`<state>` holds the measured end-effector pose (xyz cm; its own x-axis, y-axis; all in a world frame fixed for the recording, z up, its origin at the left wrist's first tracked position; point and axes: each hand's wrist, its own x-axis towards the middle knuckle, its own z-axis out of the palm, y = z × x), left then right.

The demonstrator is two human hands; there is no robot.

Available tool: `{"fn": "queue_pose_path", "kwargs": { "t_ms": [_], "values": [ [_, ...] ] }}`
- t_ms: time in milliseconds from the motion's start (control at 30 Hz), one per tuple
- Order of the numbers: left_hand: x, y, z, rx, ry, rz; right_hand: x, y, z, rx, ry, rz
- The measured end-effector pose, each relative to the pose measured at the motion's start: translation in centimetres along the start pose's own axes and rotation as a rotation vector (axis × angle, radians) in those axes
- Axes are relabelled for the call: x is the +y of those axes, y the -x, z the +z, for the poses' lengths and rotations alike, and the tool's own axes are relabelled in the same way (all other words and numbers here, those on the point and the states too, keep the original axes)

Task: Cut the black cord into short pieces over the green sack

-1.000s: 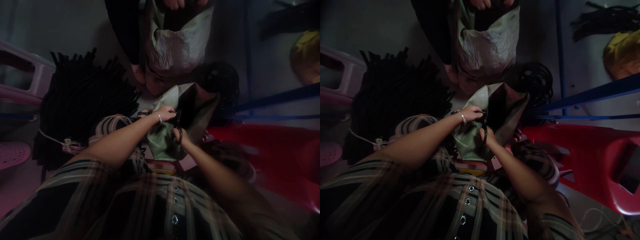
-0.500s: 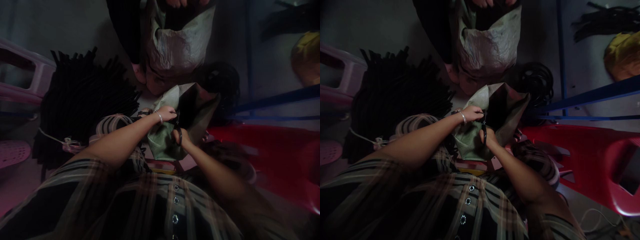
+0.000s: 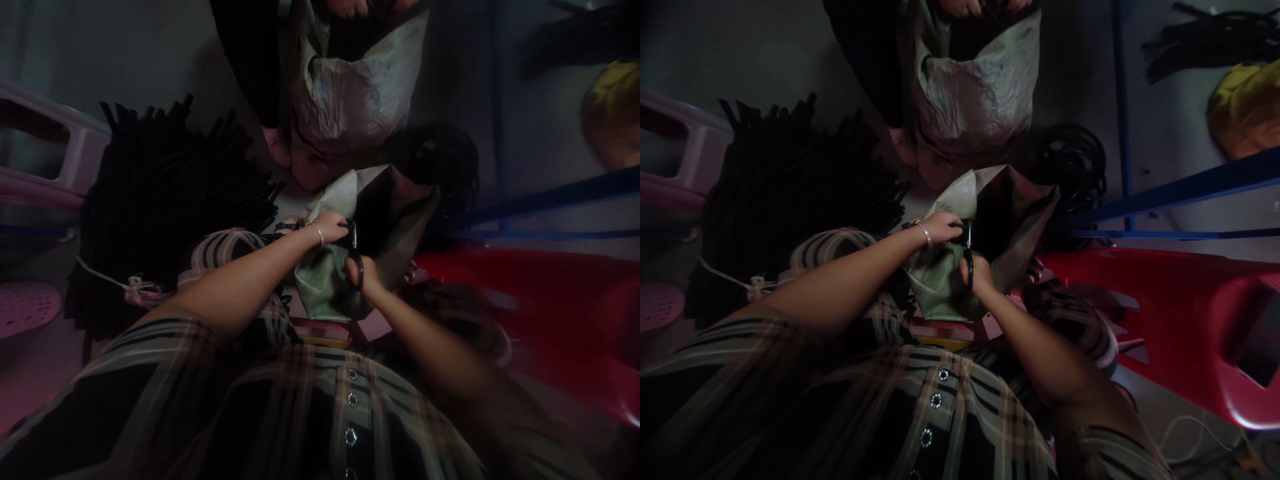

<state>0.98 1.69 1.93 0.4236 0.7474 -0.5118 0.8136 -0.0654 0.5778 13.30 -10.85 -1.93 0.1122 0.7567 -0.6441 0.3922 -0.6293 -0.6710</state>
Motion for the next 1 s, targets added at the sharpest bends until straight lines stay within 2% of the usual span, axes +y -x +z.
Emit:
{"fn": "queue_pose_path", "kwargs": {
  "t_ms": [133, 200, 333, 467, 533, 667, 800, 900, 1000],
  "values": [
    [-0.5, -0.2, -0.2, 0.017, -0.179, 0.07, -1.8, 0.1, -0.6, 0.077, -0.035, 0.065],
    [-0.8, -0.5, -0.3, 0.021, -0.198, 0.071, -2.5, 0.1, -1.0, 0.086, -0.08, 0.087],
    [-0.9, -0.8, -0.6, 0.019, -0.069, 0.056, -2.5, 0.1, -1.2, 0.061, -0.097, 0.038],
    [-0.3, -0.4, -0.3, -0.087, 0.07, 0.11, -2.6, 0.0, -1.5, 0.125, -0.088, 0.023],
    [0.1, 0.0, 0.1, -0.141, 0.1, 0.163, -3.1, 0.0, -1.8, 0.169, -0.16, 0.007],
    [0.3, 0.3, 0.7, -0.165, 0.092, 0.267, -3.5, -0.4, -1.9, 0.15, -0.385, -0.025],
    [-0.2, 0.2, 0.3, -0.107, -0.017, 0.334, -3.1, -1.2, -2.2, 0.193, -0.599, -0.018],
    [-0.6, 0.2, -0.7, -0.015, -0.179, 0.292, -3.1, -2.1, -3.6, 0.297, -0.751, -0.031],
    [-0.8, 0.6, -1.6, 0.054, -0.224, 0.297, -3.3, -2.7, -5.1, 0.351, -0.855, 0.007]
  ]
}}
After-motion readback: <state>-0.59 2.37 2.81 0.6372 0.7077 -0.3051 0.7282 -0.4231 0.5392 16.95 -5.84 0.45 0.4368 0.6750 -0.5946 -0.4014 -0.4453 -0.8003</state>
